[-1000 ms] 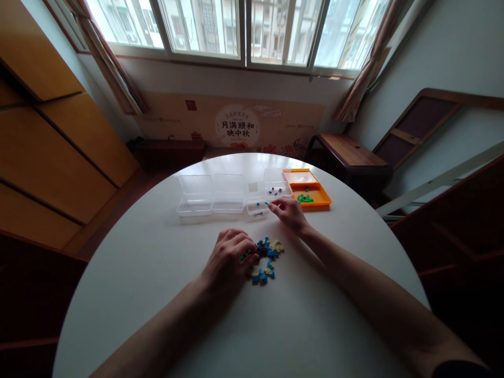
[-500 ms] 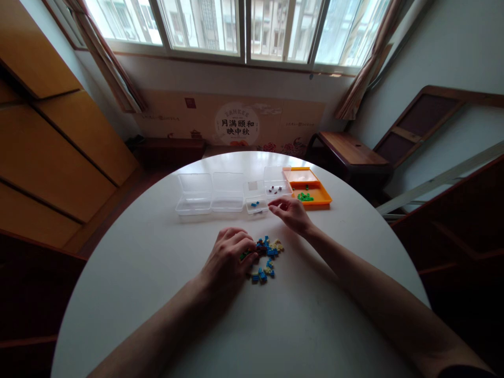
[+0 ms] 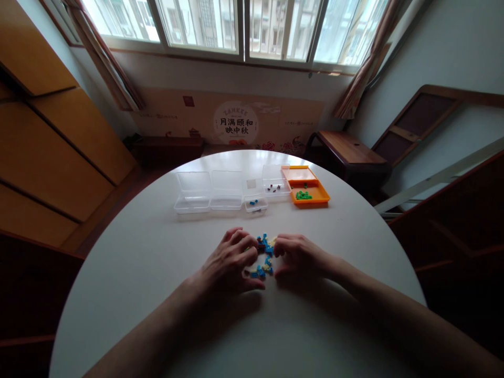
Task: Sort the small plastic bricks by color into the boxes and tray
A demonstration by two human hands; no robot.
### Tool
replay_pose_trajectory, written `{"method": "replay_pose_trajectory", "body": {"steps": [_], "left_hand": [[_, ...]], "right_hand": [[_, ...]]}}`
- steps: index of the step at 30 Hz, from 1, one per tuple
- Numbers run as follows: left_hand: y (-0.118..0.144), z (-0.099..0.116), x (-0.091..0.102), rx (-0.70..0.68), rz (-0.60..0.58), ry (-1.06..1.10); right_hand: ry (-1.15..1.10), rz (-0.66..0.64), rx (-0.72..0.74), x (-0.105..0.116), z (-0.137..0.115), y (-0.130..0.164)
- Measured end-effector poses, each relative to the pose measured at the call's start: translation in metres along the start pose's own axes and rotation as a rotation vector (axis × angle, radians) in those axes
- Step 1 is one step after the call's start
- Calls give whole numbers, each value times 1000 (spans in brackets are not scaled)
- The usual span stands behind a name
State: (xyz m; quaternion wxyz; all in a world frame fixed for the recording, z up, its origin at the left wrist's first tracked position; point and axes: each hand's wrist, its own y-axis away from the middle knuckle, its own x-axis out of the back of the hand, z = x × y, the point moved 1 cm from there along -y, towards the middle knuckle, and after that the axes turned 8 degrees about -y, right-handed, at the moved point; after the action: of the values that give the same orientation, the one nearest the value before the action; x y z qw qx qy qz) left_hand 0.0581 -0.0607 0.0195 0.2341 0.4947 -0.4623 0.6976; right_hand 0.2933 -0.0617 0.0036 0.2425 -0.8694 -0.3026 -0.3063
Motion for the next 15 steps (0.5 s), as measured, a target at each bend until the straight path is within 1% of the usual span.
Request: {"method": "replay_pose_trajectory", "body": {"steps": [3, 7, 11, 15], "left_hand": [[1, -1, -2, -25, -45, -74], [1, -4, -3, -40, -78, -141], [2, -5, -3, -14, -56, -164], [7, -11, -2, 71, -13, -133]], "right_hand": [[101, -18, 72, -10, -2, 0], [208, 21, 149, -18, -4, -7], [277, 47, 175, -21, -5, -15], [340, 61, 148, -22, -4, -23]]}}
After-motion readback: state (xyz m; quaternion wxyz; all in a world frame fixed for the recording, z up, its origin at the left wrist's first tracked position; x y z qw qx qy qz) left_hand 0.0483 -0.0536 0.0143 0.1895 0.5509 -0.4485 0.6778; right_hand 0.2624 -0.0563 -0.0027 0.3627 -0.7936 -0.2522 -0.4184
